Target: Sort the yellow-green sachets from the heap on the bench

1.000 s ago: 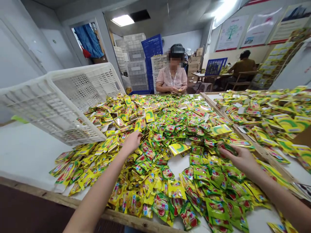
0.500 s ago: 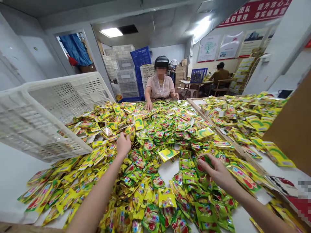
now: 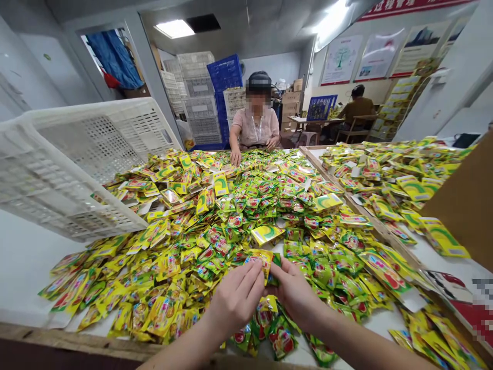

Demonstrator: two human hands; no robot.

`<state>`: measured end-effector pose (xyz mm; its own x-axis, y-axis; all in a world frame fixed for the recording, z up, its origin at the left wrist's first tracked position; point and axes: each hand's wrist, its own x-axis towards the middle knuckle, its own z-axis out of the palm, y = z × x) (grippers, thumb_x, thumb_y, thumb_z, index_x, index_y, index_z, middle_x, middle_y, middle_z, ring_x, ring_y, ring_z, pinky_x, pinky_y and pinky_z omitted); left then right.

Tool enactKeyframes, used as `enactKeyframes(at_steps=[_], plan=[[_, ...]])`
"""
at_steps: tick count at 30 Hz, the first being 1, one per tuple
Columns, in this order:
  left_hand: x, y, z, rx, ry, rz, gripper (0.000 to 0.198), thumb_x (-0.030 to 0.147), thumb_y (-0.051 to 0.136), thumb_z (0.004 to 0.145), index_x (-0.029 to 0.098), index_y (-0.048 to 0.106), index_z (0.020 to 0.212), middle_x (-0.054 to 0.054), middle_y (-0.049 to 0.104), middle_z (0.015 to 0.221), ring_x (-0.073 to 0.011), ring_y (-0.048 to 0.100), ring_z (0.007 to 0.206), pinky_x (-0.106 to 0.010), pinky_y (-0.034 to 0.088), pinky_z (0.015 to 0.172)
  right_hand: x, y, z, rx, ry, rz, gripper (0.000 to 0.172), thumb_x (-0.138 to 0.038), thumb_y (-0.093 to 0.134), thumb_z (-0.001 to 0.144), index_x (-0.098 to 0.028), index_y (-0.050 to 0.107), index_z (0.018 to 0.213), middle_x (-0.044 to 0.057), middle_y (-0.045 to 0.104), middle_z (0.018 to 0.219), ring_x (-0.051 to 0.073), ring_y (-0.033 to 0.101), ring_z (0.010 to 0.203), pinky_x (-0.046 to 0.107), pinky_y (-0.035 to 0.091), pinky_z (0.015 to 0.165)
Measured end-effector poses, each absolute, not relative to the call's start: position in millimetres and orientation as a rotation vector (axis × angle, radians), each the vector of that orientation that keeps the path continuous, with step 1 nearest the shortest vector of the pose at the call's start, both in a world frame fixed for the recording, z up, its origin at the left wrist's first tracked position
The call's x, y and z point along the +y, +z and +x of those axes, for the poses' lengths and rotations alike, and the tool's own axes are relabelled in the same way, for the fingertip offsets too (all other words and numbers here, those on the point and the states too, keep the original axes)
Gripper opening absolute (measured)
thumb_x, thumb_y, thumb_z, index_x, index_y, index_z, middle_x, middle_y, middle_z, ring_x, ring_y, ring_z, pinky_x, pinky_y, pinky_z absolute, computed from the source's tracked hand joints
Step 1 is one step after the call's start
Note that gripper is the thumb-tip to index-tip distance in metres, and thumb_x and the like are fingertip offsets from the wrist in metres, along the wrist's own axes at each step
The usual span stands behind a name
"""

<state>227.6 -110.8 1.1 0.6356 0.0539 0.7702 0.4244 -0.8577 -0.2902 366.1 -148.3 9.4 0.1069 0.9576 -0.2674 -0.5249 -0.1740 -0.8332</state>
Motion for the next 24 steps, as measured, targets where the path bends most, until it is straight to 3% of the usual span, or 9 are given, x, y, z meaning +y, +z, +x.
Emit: enactKeyframes(at_steps=[8, 15, 20, 22, 24], plan=[[-127, -7, 228, -0.45, -1.206, -2.407, 0.031, 0.007, 0.033, 0.09, 0.009, 0.063, 0.095, -0.013, 0.073, 0.095, -0.0199, 0.068, 0.089, -0.029, 0.057, 0.075, -156, 6, 369, -0.458, 1.365, -1.034, 0.04, -0.045, 0.082, 0.056, -0.02, 0.062, 0.081, 0.002, 0.071, 0.083, 0.018, 0.065, 0.079, 0.025, 0.051, 0.059], [-127, -15, 230, -0.436, -1.137, -2.461, 0.024, 0.01, 0.04, 0.089, 0.008, 0.063, 0.095, -0.014, 0.071, 0.097, -0.0205, 0.067, 0.09, -0.03, 0.056, 0.076, -160, 10, 366, -0.497, 1.482, -1.091, 0.038, -0.046, 0.082, 0.055, -0.017, 0.066, 0.073, 0.002, 0.07, 0.077, 0.014, 0.064, 0.072, 0.023, 0.053, 0.06], [-110, -11, 222, -0.389, -1.076, -2.828, 0.021, 0.016, 0.041, 0.091, 0.016, 0.061, 0.095, -0.007, 0.071, 0.097, -0.0146, 0.066, 0.091, -0.028, 0.054, 0.08, -159, 2, 379, -0.51, 1.496, -1.215, 0.037, -0.037, 0.087, 0.049, -0.015, 0.064, 0.068, 0.001, 0.07, 0.068, 0.012, 0.064, 0.059, 0.019, 0.053, 0.053], [-79, -1, 200, -0.667, -1.048, -2.927, 0.02, 0.027, 0.045, 0.089, 0.02, 0.061, 0.101, -0.006, 0.069, 0.107, -0.0169, 0.063, 0.101, -0.032, 0.052, 0.087, -160, 0, 392, -0.451, 1.407, -1.278, 0.038, -0.035, 0.088, 0.049, -0.016, 0.064, 0.072, 0.001, 0.071, 0.07, 0.014, 0.066, 0.06, 0.02, 0.055, 0.053], [-35, 10, 164, -1.471, -0.936, -2.711, 0.025, 0.033, 0.049, 0.086, 0.02, 0.059, 0.105, -0.009, 0.066, 0.112, -0.0214, 0.059, 0.108, -0.038, 0.045, 0.096, -162, -2, 405, -0.406, 1.335, -1.305, 0.037, -0.032, 0.088, 0.05, -0.017, 0.064, 0.074, 0.001, 0.071, 0.071, 0.016, 0.068, 0.064, 0.022, 0.057, 0.057]])
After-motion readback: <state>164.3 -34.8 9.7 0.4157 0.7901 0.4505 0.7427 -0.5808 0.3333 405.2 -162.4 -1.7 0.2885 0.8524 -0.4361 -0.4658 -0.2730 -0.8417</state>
